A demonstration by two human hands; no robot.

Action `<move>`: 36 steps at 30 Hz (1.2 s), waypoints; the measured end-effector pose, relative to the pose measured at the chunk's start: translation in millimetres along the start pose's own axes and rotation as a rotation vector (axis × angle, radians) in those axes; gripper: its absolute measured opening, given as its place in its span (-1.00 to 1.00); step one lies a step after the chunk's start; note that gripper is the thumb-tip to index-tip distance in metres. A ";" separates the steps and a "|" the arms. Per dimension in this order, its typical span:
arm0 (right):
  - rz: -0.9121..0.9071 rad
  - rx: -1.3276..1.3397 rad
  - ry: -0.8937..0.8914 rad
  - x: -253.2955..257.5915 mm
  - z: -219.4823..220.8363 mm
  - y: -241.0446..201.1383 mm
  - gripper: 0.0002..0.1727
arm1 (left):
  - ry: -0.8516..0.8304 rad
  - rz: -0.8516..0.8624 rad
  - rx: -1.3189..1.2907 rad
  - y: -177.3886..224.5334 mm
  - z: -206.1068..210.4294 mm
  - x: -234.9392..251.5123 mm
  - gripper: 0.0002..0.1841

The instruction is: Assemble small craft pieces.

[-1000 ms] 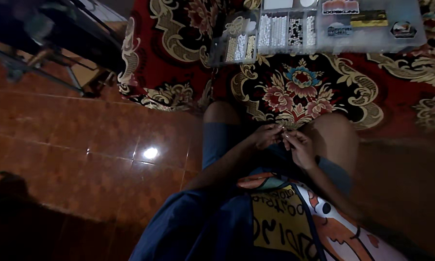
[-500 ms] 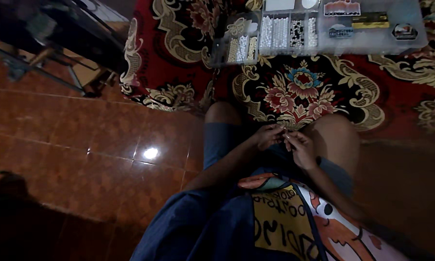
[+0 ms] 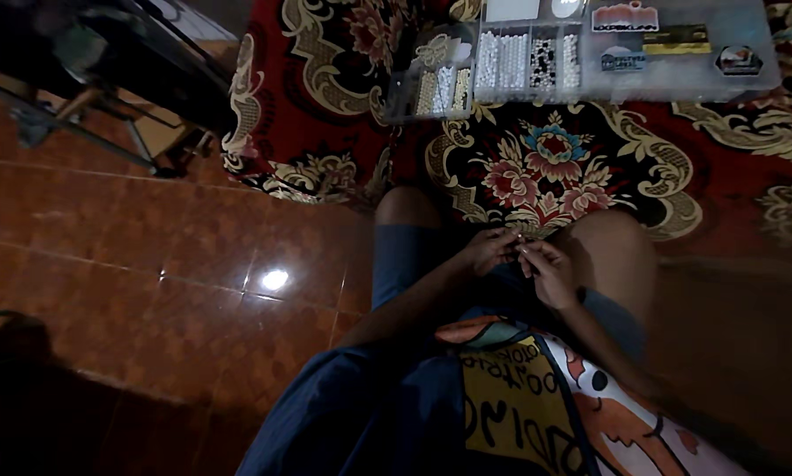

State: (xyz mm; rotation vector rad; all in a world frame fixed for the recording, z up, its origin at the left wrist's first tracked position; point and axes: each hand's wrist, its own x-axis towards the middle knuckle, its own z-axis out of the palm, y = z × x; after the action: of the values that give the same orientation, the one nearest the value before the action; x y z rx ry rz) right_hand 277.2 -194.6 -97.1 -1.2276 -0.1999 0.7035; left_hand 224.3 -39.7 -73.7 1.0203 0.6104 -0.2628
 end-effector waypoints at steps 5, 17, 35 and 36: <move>0.015 -0.010 0.017 0.4 0.8 -0.7 -0.82 | 0.014 0.011 -0.006 -1.5 -0.3 1.1 -0.72; 0.051 -0.005 0.052 -0.2 2.2 -2.3 -0.80 | 0.052 0.110 0.098 -1.8 0.6 0.3 -0.76; 0.042 0.011 0.047 -0.4 1.0 -0.6 -0.79 | 0.051 0.208 0.249 -1.4 0.1 0.3 -0.73; 0.045 0.015 0.049 -0.4 1.1 -0.5 -0.79 | 0.051 0.223 0.268 -0.8 0.0 -0.1 -0.73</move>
State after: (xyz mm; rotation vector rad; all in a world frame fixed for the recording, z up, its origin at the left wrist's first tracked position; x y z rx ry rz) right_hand 276.5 -194.0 -96.1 -1.2371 -0.1266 0.7119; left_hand 223.8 -40.2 -74.2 1.3458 0.5103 -0.1235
